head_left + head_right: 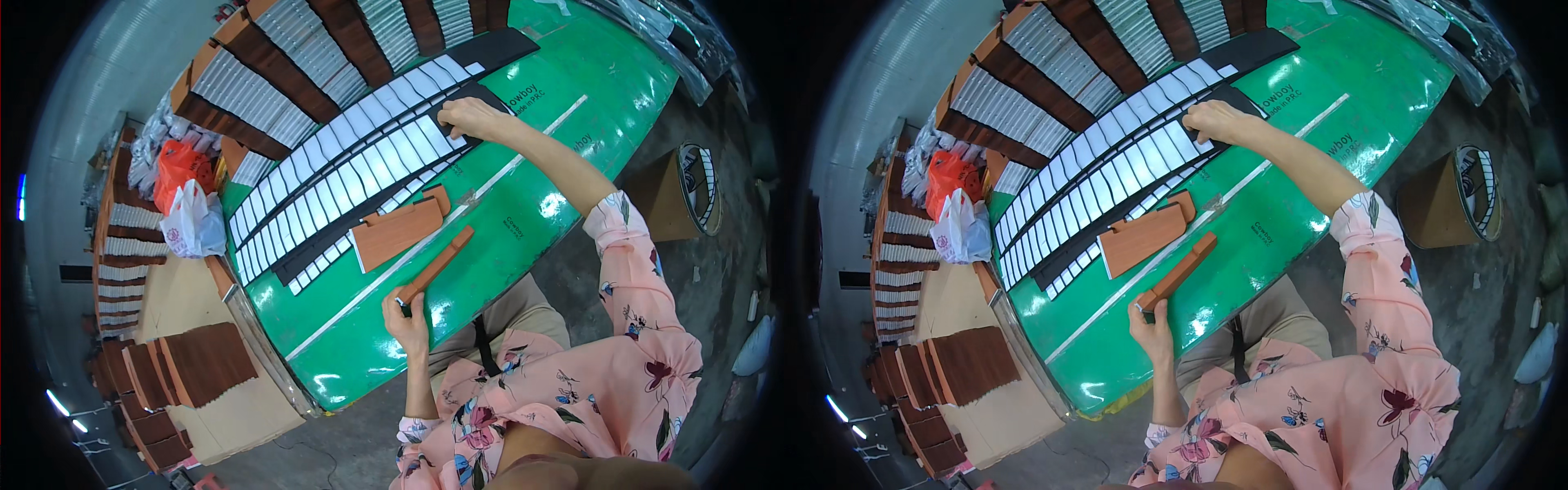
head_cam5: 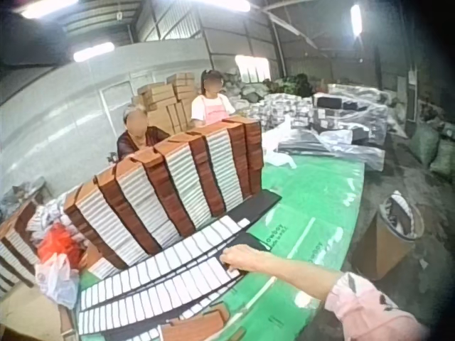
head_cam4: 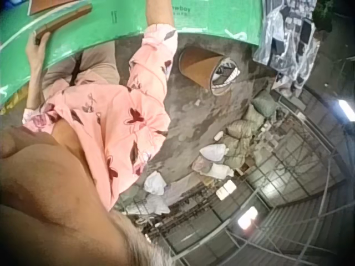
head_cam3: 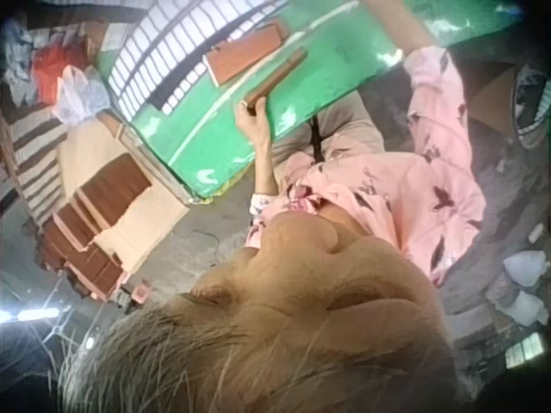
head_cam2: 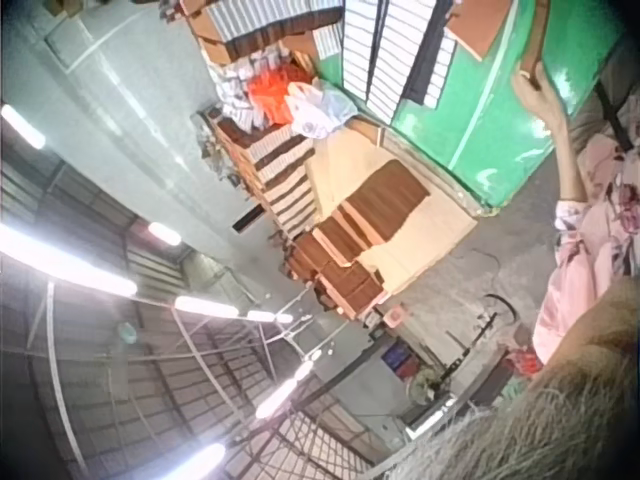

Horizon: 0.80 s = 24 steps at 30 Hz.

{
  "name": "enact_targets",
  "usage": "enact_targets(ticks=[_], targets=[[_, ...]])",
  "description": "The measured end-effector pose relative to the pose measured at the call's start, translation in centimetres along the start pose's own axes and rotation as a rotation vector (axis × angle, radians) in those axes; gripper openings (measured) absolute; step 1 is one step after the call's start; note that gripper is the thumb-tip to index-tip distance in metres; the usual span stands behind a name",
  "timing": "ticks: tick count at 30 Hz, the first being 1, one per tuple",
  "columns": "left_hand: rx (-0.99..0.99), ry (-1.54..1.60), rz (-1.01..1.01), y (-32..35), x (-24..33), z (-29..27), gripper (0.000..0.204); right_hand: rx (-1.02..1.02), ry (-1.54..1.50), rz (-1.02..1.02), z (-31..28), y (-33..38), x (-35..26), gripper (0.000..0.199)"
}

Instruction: Applying black adhesive strips to rectangular wooden blocks.

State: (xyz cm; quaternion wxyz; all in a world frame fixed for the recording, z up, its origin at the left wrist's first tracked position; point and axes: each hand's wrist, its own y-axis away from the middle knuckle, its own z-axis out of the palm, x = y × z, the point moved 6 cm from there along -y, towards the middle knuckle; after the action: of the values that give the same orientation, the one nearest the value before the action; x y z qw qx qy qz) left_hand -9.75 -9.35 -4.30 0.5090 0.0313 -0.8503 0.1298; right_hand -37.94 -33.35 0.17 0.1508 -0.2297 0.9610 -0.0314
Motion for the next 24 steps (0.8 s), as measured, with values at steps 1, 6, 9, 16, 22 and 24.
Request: enact_targets(ticks=[1, 6, 9, 16, 22, 24], targets=[[0.0, 0.001, -0.02, 0.0, 0.0, 0.0, 0.028, -0.028, 0.056, -0.058, 0.1, -0.3, -0.1, 0.019], [0.012, -0.002, -0.006, -0.3, -0.4, 0.1, 0.028, 0.027, 0.173, -0.296, 0.8, 0.4, -0.3, 0.017], [0.007, -0.022, 0.017, -0.4, 0.3, 0.0, 0.028, 0.091, 0.158, -0.294, 0.5, 0.9, 0.2, 0.011], [0.004, -0.008, 0.054, 0.0, 0.0, 0.2, 0.028, 0.231, -0.908, 0.484, 0.3, 3.0, 4.0, 0.025], [-0.045, -0.012, 0.053, -0.5, 0.1, -0.7, 0.03, 0.026, -1.439, 0.402, -0.5, 7.6, -7.8, 0.025], [-0.075, 0.013, 0.045, -0.8, 0.5, -1.2, 0.031, -0.037, -1.482, 0.315, -0.6, 8.9, -11.7, 0.027]])
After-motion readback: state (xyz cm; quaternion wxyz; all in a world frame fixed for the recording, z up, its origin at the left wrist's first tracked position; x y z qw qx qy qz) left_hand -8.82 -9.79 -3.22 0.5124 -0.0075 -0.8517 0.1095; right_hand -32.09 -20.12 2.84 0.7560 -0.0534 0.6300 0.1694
